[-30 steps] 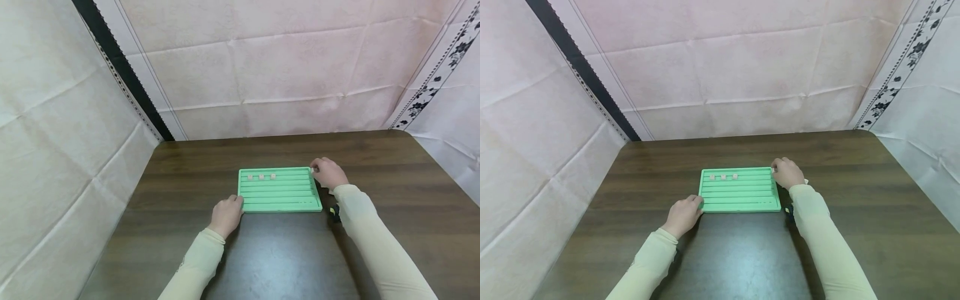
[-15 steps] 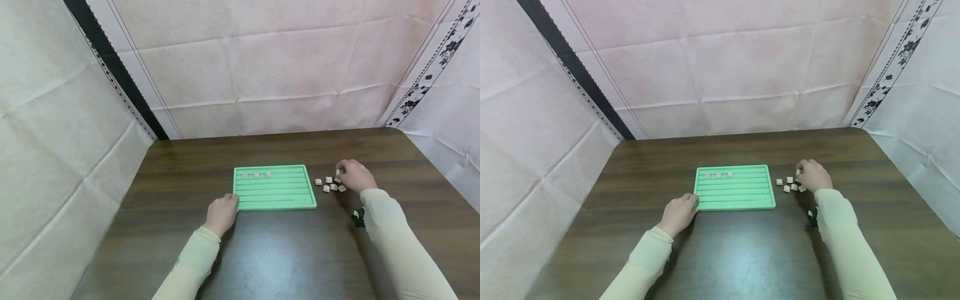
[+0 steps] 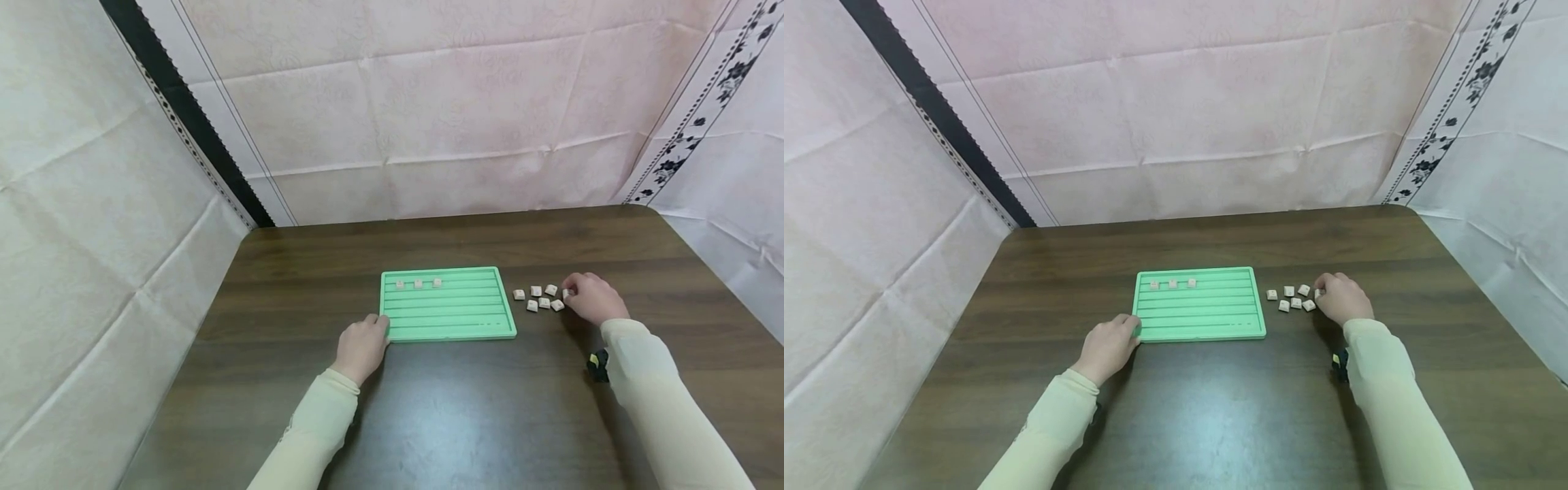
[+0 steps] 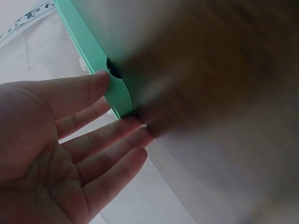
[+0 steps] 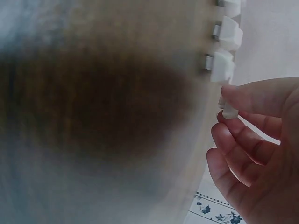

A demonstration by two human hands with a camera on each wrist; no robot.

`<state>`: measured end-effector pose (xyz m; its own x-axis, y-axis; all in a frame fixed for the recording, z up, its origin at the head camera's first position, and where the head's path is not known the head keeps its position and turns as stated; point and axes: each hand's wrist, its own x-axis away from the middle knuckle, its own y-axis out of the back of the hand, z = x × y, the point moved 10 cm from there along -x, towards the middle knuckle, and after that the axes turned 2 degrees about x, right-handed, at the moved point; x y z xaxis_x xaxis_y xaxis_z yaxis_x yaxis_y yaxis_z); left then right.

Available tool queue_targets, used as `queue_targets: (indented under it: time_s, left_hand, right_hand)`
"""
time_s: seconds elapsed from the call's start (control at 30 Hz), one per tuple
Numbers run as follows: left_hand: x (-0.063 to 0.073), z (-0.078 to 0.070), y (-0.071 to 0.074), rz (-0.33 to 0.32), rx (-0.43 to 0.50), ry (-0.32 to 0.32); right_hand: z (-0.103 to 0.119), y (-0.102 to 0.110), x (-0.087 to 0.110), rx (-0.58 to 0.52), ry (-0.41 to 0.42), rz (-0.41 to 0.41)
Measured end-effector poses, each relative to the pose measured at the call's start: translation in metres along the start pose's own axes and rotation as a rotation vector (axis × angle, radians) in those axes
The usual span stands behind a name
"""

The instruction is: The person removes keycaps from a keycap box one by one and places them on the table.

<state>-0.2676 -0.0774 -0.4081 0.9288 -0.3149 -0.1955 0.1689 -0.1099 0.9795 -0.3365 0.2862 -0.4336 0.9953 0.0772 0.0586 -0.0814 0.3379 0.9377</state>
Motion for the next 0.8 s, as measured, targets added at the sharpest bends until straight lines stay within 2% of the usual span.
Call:
queue_targets:
  time_s: [0.27,0.5,0.8]
  left_hand:
    - [0.0,0.001,-0.001,0.008,0.001,0.005]
    - [0.0,0.0,0.0,-0.013,0.007,-0.009]
    - [0.001,-0.001,0.002,-0.008,0.012,-0.009]
  right_hand:
    - [-0.003,-0.009,-0.001,-0.009,0.003,0.004]
    - [0.002,0.0,0.002,-0.029,0.02,-0.032]
    - [0.018,0.011,-0.001,-0.06,0.027,-0.011]
